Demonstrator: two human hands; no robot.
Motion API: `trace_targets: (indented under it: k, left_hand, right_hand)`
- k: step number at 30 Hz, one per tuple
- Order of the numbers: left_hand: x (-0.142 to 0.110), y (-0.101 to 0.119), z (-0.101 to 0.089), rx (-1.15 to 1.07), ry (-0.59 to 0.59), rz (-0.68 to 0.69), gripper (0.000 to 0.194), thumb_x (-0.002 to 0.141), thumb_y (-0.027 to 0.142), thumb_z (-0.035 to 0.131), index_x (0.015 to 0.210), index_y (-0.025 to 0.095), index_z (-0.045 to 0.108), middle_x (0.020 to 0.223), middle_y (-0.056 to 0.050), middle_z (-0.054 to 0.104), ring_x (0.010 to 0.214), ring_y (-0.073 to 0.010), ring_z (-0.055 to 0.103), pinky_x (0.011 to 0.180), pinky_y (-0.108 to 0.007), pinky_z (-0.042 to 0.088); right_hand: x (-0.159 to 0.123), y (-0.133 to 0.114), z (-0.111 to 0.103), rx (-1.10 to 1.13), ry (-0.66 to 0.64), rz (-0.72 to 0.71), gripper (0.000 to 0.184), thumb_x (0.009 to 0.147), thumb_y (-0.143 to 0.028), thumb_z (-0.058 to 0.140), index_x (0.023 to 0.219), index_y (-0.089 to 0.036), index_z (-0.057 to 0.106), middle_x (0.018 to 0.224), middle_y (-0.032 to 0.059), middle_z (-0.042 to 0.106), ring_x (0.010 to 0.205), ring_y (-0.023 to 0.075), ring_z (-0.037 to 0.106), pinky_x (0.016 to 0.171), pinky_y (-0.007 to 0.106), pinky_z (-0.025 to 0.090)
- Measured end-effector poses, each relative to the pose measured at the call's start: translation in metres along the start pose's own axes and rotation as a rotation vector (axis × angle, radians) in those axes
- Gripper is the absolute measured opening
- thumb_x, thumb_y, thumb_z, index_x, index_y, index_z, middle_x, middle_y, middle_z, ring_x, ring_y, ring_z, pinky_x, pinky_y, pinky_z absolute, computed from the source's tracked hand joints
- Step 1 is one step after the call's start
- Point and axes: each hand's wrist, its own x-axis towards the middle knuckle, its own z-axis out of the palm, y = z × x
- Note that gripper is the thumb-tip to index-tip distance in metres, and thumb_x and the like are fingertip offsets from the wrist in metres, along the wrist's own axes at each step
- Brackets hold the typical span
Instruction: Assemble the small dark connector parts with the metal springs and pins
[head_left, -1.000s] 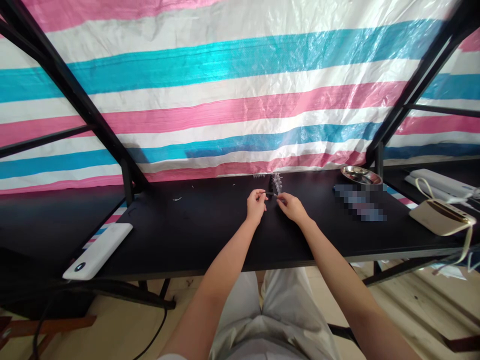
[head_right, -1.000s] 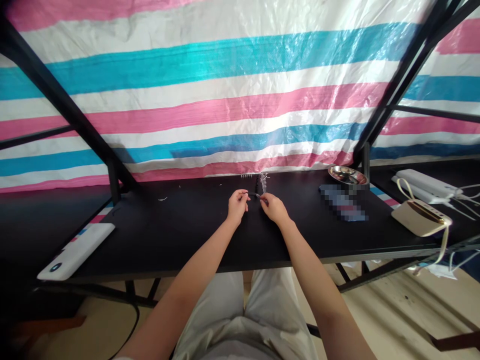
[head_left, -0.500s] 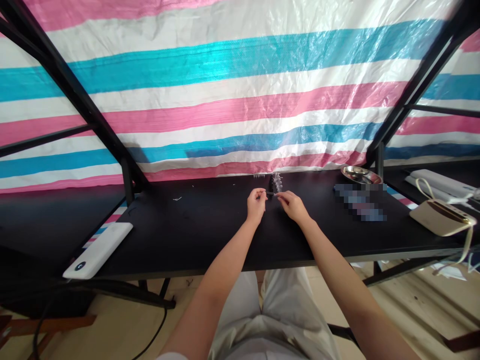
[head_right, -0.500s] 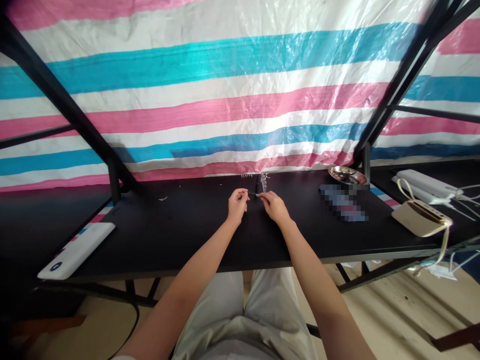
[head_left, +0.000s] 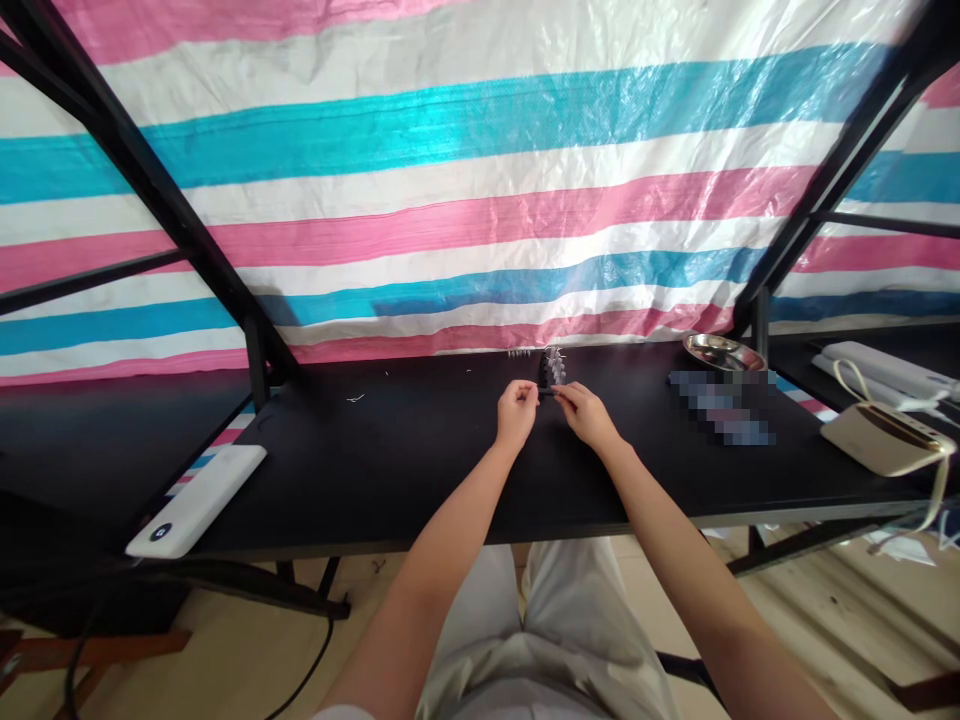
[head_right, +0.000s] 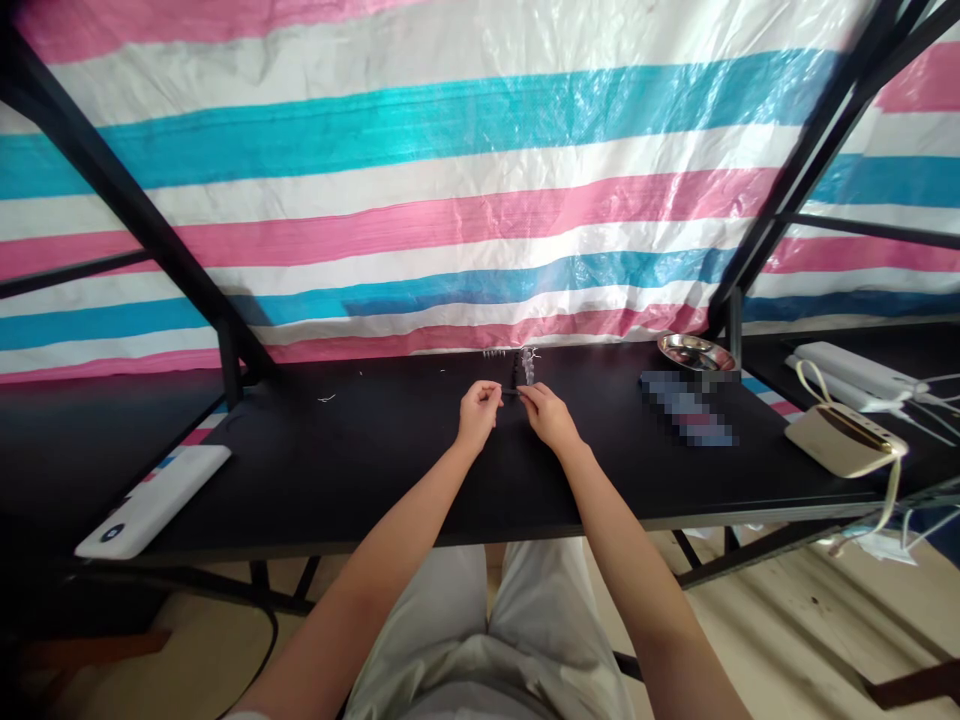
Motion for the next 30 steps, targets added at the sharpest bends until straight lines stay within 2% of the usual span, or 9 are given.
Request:
trace_targets:
  k: [6,12,19,24,30]
  left_hand:
    - [-0.005,0.005,0.001,-0.027,-0.090,-0.016,0.021,0.077,0.035,0.053,0.084,0.016,0.055,0.066,0.001,0.058,0.037,-0.0034,0.043,0.034,-0.015,0.032]
    - [-0.006,0.005,0.001,-0.037,-0.139,-0.008,0.023,0.076,0.037,0.055,0.084,0.015,0.055,0.066,0.001,0.059,0.037,-0.0032,0.044,0.033,-0.015,0.032]
    - [-0.007,0.003,0.001,-0.001,-0.164,0.027,0.024,0.077,0.038,0.054,0.085,0.016,0.054,0.067,0.001,0.060,0.036,-0.0029,0.044,0.034,-0.016,0.034]
    - [-0.007,0.001,0.001,0.009,-0.167,0.044,0.022,0.077,0.035,0.054,0.087,0.016,0.053,0.068,0.002,0.058,0.035,-0.0027,0.044,0.033,-0.016,0.032]
    - [-0.005,-0.001,0.002,-0.022,-0.222,0.004,0.023,0.074,0.033,0.058,0.089,0.015,0.054,0.073,0.001,0.059,0.036,-0.0024,0.045,0.033,-0.016,0.034]
  right_hand:
    - [0.000,-0.002,0.001,0.046,0.026,-0.003,0.034,0.082,-0.022,0.044,0.115,-0.018,0.052,0.085,0.0061,0.057,0.069,0.0159,0.055,0.067,0.031,0.050]
    - [0.000,-0.010,-0.004,0.046,0.019,-0.038,0.036,0.079,-0.020,0.045,0.114,-0.017,0.052,0.080,0.0039,0.053,0.065,0.0140,0.052,0.066,0.030,0.049]
    - [-0.001,-0.016,-0.006,0.019,-0.034,-0.030,0.037,0.079,-0.019,0.044,0.116,-0.020,0.051,0.089,0.0056,0.055,0.061,0.0123,0.050,0.065,0.030,0.049]
    - [-0.002,-0.016,-0.004,0.077,-0.052,-0.001,0.042,0.077,-0.017,0.045,0.118,-0.020,0.050,0.097,0.0069,0.056,0.059,0.0107,0.050,0.064,0.029,0.049]
    - [-0.002,-0.018,-0.003,0.194,-0.055,-0.009,0.051,0.071,-0.012,0.046,0.121,-0.019,0.047,0.097,0.0065,0.055,0.060,0.0104,0.051,0.063,0.029,0.050]
